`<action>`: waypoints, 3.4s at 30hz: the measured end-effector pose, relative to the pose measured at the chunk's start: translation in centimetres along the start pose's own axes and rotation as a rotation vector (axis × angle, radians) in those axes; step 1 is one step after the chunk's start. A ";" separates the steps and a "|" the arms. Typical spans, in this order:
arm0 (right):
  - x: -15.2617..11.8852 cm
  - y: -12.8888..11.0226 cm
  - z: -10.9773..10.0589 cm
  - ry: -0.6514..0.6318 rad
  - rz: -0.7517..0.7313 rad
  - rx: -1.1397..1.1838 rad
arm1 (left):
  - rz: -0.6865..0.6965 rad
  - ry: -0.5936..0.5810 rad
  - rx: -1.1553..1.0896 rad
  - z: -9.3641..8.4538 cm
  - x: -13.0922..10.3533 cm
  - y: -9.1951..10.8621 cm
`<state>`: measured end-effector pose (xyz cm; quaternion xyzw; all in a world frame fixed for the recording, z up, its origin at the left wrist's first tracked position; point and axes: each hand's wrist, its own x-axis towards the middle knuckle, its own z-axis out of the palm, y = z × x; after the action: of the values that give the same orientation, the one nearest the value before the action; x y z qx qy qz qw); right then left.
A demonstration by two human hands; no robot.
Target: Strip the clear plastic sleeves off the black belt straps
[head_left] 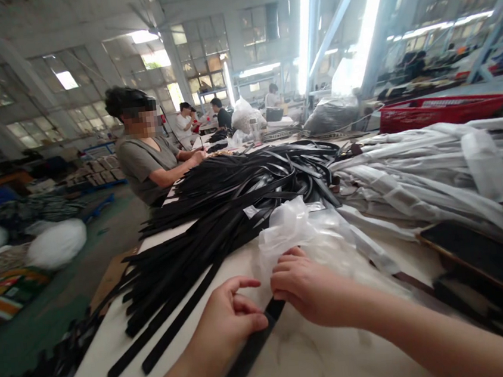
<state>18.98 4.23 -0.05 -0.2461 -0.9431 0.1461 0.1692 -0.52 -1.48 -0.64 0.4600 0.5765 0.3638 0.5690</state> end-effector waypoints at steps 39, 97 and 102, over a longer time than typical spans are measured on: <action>-0.5 -0.2 1.2 0.099 0.065 -0.093 | 0.326 0.236 1.840 -1.0 -3.7 4.3; -0.8 -0.2 1.1 0.077 -0.028 0.146 | 0.255 0.242 1.621 1.7 -3.7 2.4; -1.1 0.4 0.0 0.081 -0.029 0.095 | 0.321 0.333 1.511 -1.7 -6.0 1.6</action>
<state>20.07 4.01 -0.50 -0.2297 -0.9310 0.1783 0.2209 -2.48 -6.48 2.92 0.7390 0.6716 0.0155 -0.0507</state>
